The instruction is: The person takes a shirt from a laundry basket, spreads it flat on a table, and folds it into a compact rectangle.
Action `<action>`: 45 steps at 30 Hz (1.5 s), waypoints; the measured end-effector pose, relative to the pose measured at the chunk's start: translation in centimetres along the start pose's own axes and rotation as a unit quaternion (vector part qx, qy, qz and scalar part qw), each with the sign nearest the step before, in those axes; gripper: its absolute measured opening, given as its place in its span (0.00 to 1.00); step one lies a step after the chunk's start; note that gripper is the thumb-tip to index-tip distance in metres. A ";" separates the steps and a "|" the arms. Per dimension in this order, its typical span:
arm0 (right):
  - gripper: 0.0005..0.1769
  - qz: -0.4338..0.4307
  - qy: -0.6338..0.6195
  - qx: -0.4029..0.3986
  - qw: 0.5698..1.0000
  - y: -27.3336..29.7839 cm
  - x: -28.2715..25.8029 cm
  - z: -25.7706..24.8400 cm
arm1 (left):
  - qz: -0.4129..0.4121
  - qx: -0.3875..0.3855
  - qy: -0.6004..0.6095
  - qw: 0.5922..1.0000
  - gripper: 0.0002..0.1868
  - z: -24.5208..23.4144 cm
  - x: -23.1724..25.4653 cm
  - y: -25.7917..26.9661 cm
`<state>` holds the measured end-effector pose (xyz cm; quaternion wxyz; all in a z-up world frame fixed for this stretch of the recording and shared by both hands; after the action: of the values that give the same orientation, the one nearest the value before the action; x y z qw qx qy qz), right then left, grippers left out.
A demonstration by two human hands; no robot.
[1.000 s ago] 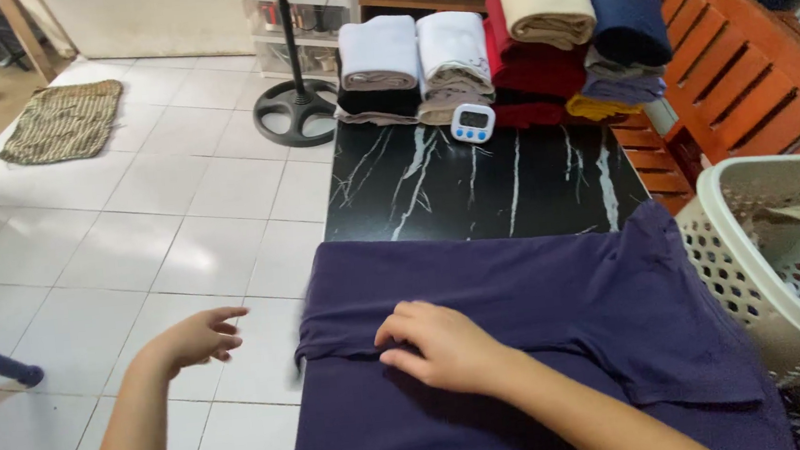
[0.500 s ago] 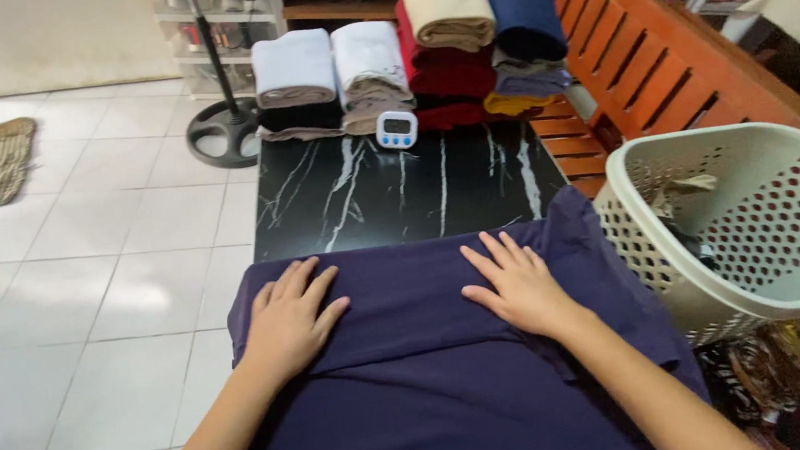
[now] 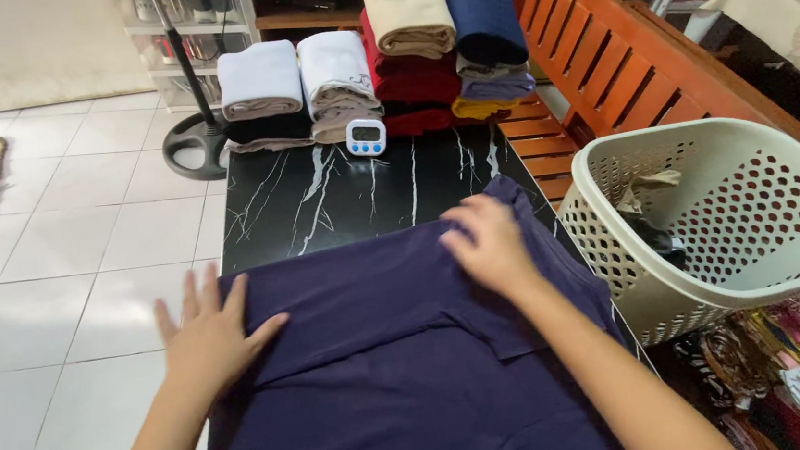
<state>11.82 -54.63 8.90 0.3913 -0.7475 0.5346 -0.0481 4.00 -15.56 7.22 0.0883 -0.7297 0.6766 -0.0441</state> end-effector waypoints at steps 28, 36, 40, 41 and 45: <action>0.40 0.263 0.073 -0.059 0.960 -1.3 12.3 -3.9 | 0.244 0.056 0.211 0.945 0.42 0.9 22.1 -4.1; 0.12 0.172 0.162 0.028 0.971 -1.9 16.0 -0.5 | 0.230 0.014 0.197 0.953 0.50 0.2 22.1 -4.1; 0.13 0.157 0.198 0.004 0.968 -2.3 15.1 -1.0 | 0.228 0.018 0.202 0.952 0.50 0.2 22.1 -4.1; 0.15 0.163 0.180 0.002 0.970 -2.4 15.1 -1.4 | 0.229 0.020 0.203 0.952 0.50 0.2 22.1 -4.0; 0.25 0.131 0.110 0.023 0.985 -1.6 12.3 -5.7 | 0.240 0.034 0.232 0.942 0.48 1.2 21.9 -4.3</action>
<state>15.43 -67.73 9.53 0.3500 -0.6517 0.6668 -0.0905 10.19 -36.98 5.67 -0.0388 -0.5120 0.8313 -0.2130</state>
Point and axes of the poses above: each hand's wrist, its own y-axis away from the middle knuckle, its own z-axis out of the palm, x = y × z, the point moved 3 cm from there along -y, towards the middle knuckle, and after that the axes turned 11 degrees about x, right-handed, at the moved point
